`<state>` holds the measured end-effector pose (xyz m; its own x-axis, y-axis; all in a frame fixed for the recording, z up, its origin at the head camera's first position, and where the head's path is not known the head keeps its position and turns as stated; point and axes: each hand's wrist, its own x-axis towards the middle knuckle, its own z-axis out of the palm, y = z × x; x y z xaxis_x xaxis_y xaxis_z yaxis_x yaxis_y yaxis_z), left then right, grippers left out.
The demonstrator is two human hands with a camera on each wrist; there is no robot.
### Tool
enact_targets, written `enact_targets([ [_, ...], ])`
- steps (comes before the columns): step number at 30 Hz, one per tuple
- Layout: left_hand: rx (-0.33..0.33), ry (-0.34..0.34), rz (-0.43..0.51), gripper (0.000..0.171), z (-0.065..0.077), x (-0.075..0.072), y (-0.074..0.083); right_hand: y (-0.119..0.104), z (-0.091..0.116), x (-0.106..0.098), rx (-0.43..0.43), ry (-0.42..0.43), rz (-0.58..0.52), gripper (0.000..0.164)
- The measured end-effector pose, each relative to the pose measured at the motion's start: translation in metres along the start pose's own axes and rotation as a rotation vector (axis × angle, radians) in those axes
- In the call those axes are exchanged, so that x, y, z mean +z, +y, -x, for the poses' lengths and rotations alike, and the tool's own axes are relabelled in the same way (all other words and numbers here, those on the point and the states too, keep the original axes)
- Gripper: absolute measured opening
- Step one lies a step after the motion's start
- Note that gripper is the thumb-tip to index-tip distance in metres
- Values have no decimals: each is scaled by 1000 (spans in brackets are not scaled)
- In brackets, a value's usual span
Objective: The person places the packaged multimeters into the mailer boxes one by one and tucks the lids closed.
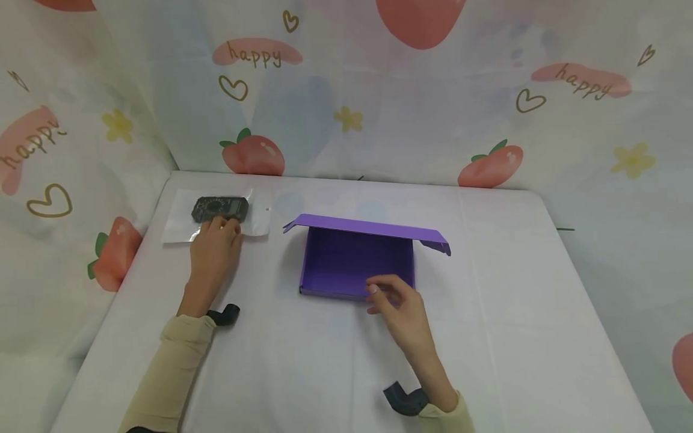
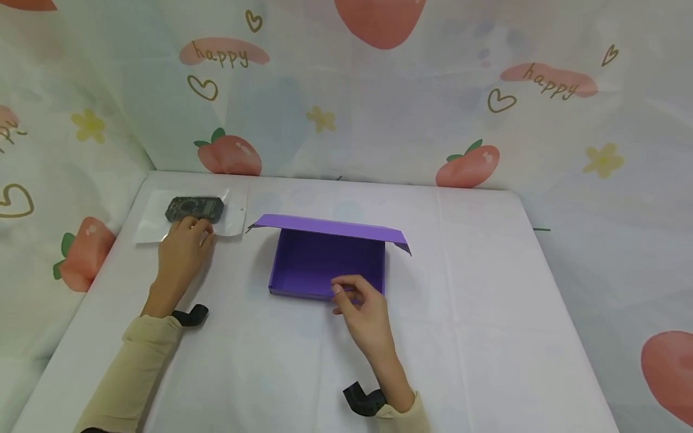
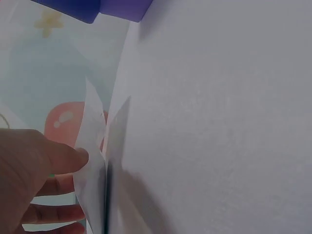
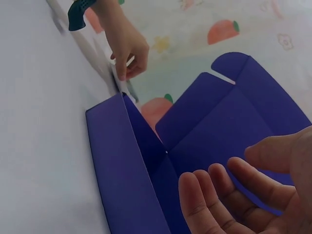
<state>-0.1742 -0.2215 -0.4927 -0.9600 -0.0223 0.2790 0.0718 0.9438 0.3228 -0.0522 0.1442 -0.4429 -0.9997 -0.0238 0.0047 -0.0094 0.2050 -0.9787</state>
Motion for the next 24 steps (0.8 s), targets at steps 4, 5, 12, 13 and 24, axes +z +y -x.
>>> enact_targets([
  [4,8,29,6,11,10,-6,4,0,-3,8,18,-48,-29,24],
  [5,10,37,9,10,12,-7,5,0,-4,11,20,-62,-35,25],
  [12,26,90,31,10,28,-10,9,-3,-9,29,16,-155,-84,30],
  [13,25,93,35,10,31,-11,10,-4,-10,32,19,-169,-91,30],
  [24,-3,129,58,9,56,-23,18,-15,-13,60,48,-320,-211,38],
])
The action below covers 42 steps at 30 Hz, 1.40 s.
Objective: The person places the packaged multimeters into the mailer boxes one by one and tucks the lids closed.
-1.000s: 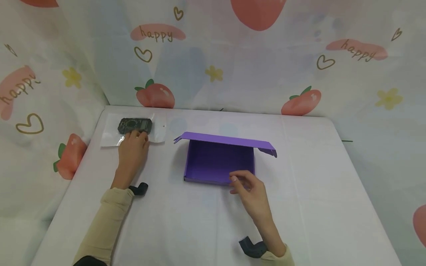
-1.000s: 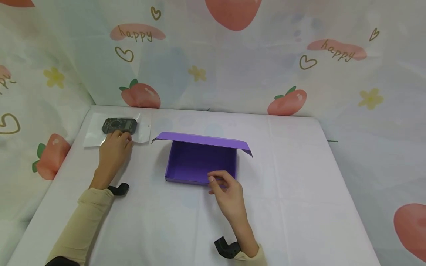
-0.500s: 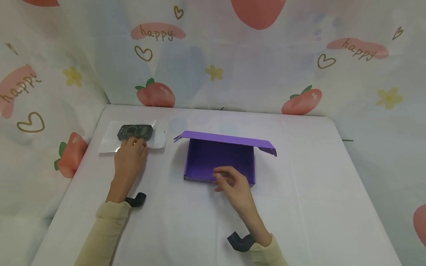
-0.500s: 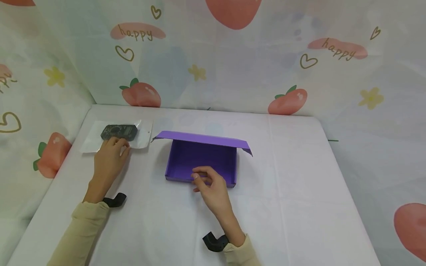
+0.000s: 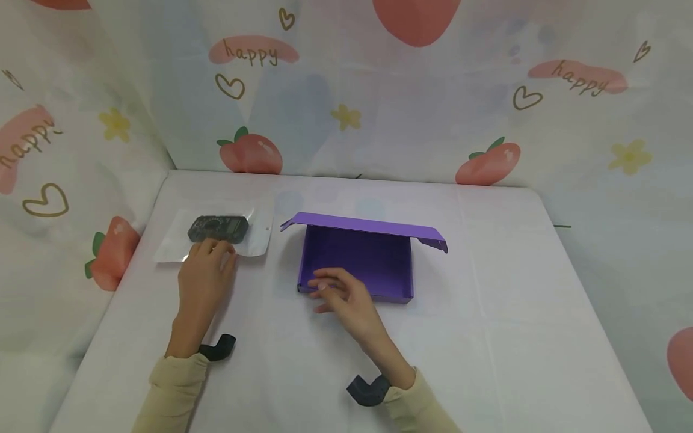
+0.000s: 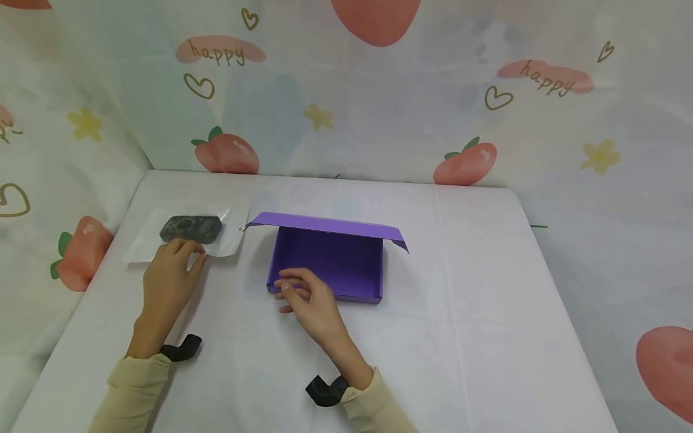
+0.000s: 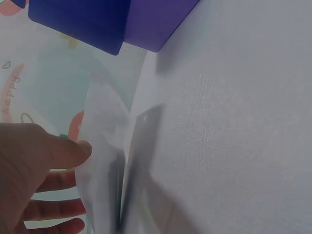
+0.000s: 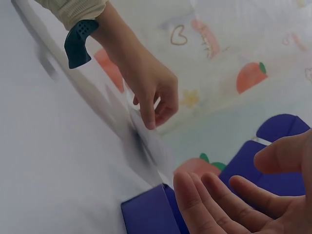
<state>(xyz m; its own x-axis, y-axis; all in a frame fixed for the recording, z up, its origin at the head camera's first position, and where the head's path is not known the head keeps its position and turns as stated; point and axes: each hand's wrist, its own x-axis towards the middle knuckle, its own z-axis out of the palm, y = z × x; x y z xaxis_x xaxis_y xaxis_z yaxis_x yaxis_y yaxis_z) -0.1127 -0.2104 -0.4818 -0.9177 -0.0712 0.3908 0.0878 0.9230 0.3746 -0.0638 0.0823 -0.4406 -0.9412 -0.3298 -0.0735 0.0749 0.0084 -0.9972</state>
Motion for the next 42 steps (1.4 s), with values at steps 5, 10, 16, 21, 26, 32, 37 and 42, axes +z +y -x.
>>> enact_targets([
  [5,-22,5,21,9,10,-5,2,1,-7,12,5,-42,-22,39],
  [10,-16,21,26,9,18,-9,5,1,-12,23,34,-84,-50,39],
  [16,-15,29,12,10,27,-13,10,-1,-18,35,132,-133,-135,45],
  [21,-10,38,15,11,34,-16,12,-1,-26,44,199,-172,-187,51],
  [26,-25,20,17,12,41,-20,14,0,-35,54,230,-175,-235,52],
  [32,-27,26,24,13,48,-26,15,3,-46,65,261,-136,-259,48],
  [37,-24,25,34,15,53,-31,15,8,-53,73,293,-114,-264,48],
  [42,-15,24,32,16,57,-30,12,14,-59,78,319,-101,-304,48],
])
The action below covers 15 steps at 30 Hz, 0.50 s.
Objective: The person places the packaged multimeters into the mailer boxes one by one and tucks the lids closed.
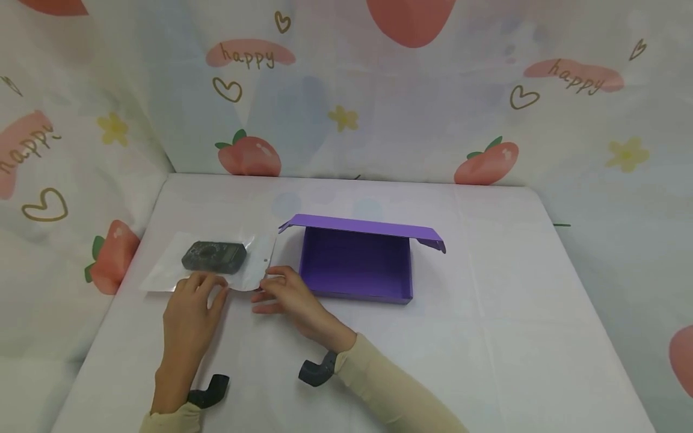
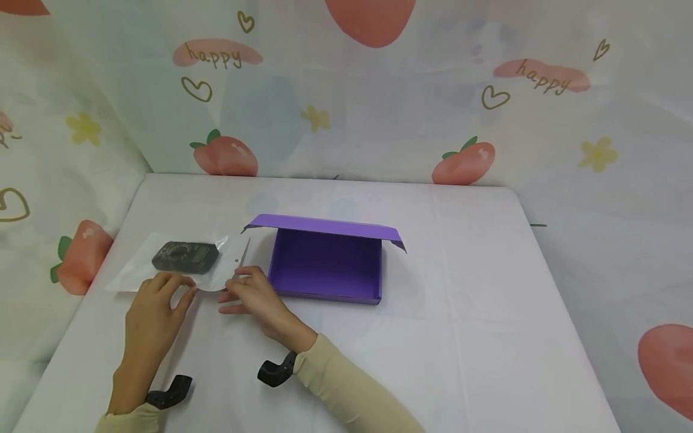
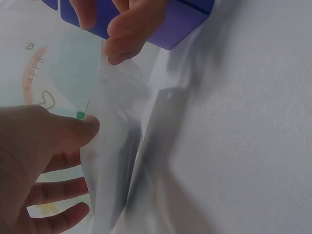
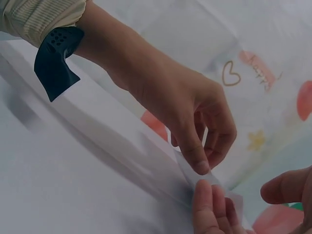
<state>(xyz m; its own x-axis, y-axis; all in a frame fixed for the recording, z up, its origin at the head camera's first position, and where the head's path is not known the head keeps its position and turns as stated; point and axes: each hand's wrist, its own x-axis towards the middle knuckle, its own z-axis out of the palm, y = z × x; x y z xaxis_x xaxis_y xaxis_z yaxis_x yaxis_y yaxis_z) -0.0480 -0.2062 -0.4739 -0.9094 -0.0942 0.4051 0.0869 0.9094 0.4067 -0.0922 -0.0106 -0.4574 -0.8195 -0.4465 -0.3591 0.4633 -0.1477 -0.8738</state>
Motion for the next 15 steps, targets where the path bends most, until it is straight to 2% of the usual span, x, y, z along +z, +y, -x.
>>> enact_targets([
  [7,11,-4,13,17,3,1,-2,4,-7,5,16,32,-55,46],
  [15,30,6,-3,18,6,0,-1,5,-17,7,32,55,-26,20],
])
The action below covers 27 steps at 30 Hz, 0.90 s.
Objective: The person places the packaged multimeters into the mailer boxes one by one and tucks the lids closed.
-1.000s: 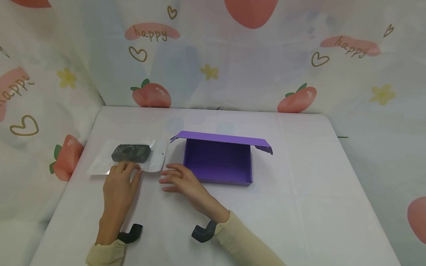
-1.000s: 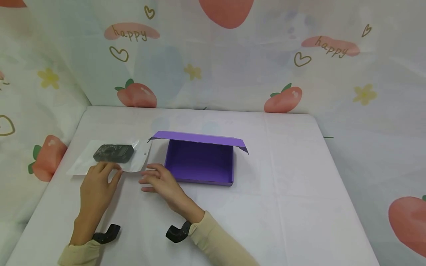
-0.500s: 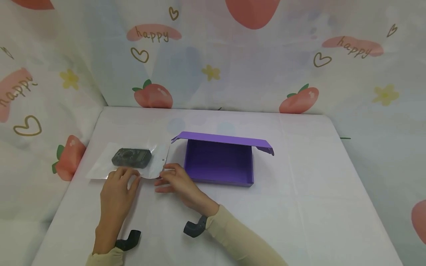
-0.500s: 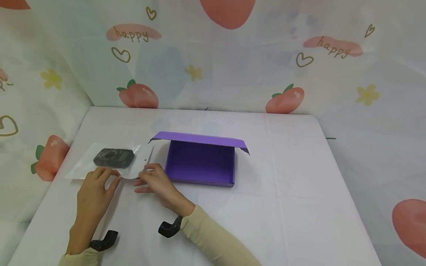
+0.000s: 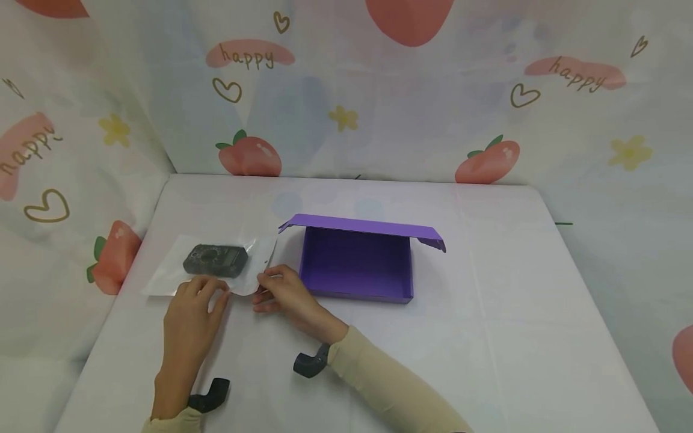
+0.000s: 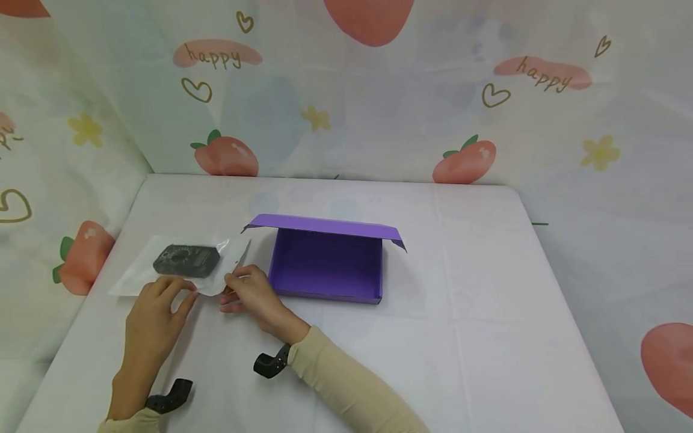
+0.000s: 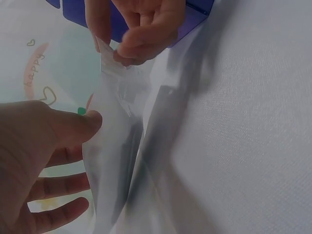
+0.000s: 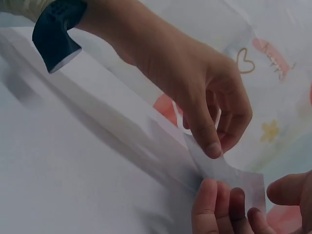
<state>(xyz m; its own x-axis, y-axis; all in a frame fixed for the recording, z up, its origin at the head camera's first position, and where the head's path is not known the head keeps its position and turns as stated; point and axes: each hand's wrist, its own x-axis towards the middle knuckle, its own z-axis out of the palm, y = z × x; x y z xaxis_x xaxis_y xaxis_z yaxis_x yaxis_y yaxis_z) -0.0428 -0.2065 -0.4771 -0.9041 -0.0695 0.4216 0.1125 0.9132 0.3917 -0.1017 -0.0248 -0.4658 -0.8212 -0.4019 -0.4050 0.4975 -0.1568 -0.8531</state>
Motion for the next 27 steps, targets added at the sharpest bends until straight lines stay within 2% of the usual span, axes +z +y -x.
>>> enact_targets([
  [5,-12,-3,-3,19,3,-2,1,1,-2,0,-13,3,49,10],
  [16,-60,-60,13,19,13,-5,4,0,0,2,-81,18,81,5],
  [23,-32,-82,38,23,16,-8,6,-2,4,1,-149,-8,85,5],
  [27,-4,-123,56,28,14,-14,6,-3,8,-1,-174,-32,90,10],
])
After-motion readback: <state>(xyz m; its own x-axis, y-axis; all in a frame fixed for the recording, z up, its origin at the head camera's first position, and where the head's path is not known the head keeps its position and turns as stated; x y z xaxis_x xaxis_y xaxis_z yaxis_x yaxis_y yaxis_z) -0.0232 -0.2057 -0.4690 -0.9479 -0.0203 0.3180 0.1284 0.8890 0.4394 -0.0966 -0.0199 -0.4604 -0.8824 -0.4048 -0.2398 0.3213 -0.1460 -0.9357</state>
